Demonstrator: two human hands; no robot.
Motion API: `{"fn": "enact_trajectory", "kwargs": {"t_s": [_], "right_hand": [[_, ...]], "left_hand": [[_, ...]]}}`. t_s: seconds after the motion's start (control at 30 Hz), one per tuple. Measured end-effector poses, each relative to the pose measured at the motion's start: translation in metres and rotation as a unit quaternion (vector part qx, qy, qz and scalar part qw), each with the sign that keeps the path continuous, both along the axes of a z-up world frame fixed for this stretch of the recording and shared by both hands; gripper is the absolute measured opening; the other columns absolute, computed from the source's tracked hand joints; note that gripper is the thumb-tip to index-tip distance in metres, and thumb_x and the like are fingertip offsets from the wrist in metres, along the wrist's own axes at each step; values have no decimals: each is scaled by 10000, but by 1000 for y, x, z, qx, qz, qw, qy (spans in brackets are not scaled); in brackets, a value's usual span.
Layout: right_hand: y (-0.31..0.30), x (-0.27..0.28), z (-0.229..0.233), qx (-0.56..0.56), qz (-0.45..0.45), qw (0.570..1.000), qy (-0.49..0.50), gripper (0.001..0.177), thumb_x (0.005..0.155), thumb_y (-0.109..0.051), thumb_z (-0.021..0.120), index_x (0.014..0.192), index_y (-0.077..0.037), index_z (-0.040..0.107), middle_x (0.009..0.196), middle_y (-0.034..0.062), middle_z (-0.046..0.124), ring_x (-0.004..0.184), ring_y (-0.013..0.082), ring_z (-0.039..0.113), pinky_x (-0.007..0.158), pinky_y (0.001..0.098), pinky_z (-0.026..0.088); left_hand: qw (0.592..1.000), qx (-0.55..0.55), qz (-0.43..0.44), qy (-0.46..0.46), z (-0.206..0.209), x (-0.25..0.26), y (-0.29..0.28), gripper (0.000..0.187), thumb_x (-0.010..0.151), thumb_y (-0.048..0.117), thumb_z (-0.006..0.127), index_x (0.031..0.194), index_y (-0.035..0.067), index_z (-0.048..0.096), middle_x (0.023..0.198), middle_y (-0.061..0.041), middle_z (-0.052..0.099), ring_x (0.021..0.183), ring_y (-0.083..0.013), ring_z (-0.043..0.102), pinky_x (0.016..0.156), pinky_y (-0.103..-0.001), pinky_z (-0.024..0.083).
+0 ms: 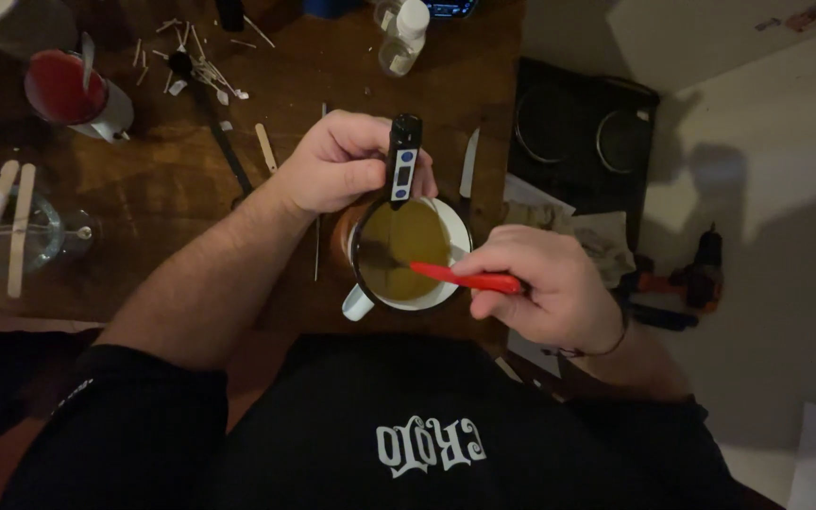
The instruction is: Stirring melted wax in a mug and monitoring its temperature with a digital thermometer.
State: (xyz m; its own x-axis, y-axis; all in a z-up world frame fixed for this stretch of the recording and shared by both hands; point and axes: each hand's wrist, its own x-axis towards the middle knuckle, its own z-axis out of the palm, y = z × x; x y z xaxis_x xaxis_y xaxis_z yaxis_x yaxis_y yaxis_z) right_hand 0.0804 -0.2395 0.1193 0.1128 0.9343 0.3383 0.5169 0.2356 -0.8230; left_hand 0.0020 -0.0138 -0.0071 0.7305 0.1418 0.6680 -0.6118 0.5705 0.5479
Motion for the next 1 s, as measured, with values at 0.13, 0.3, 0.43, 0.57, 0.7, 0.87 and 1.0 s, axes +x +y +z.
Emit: {"fn": "enact_trajectory", "kwargs": {"t_s": [0.13, 0.3, 0.43, 0.57, 0.7, 0.87, 1.0], "right_hand": [[0, -3, 4, 29, -16, 997, -73, 315, 1027, -261, 546, 1019, 25, 678, 654, 72, 601, 491, 222, 528, 484, 315, 456], [-2, 1, 9, 17, -72, 991, -111, 261, 1038, -221, 539, 991, -8, 682, 673, 70, 609, 502, 219, 532, 486, 306, 453], [2, 4, 2, 14, -114, 982, -150, 213, 1043, -204, 569, 1045, -21, 678, 723, 76, 618, 554, 249, 568, 521, 325, 481], [12, -2, 1, 8, -118, 987, -113, 221, 1064, -204, 555, 1050, -18, 674, 728, 60, 638, 564, 201, 565, 548, 307, 496], [9, -11, 12, -48, -112, 988, -96, 178, 1036, -114, 552, 982, -12, 687, 763, 75, 673, 600, 199, 587, 585, 297, 481], [-3, -12, 13, -68, -167, 970, -162, 149, 1031, -35, 529, 957, -3, 654, 791, 91, 653, 583, 174, 531, 539, 284, 409], [-4, -18, 12, -27, -165, 967, -194, 161, 1066, -72, 529, 1013, 12, 656, 896, 125, 691, 743, 242, 639, 673, 339, 497]], "left_hand": [[1000, -17, 8, -8, 3, 0, -2, 335, 991, 176, 679, 1091, -142, 650, 928, -265, 682, 881, -331, 733, 738, -370, 589], [998, -61, -15, -19, -6, 3, 1, 333, 988, 157, 664, 1102, -154, 629, 870, -289, 663, 862, -397, 733, 738, -385, 593], [996, -82, -18, -22, -6, 3, -3, 335, 966, 136, 688, 1100, -166, 639, 855, -289, 659, 814, -403, 731, 729, -412, 598], [996, -83, -14, -30, -7, 5, -4, 347, 960, 131, 699, 1113, -174, 639, 880, -284, 656, 801, -381, 729, 724, -424, 592], [1000, -18, -5, 6, 4, -7, 4, 376, 979, 262, 692, 1088, -95, 645, 882, -253, 648, 822, -371, 688, 778, -428, 578], [997, 60, -14, 40, 17, -18, 10, 338, 1031, 332, 659, 1082, -1, 635, 947, -178, 655, 876, -299, 659, 891, -425, 565], [992, 118, -22, 33, 24, -25, 16, 478, 1073, 231, 617, 1459, 4, 449, 1022, -214, 659, 941, -305, 678, 907, -422, 574]]}}
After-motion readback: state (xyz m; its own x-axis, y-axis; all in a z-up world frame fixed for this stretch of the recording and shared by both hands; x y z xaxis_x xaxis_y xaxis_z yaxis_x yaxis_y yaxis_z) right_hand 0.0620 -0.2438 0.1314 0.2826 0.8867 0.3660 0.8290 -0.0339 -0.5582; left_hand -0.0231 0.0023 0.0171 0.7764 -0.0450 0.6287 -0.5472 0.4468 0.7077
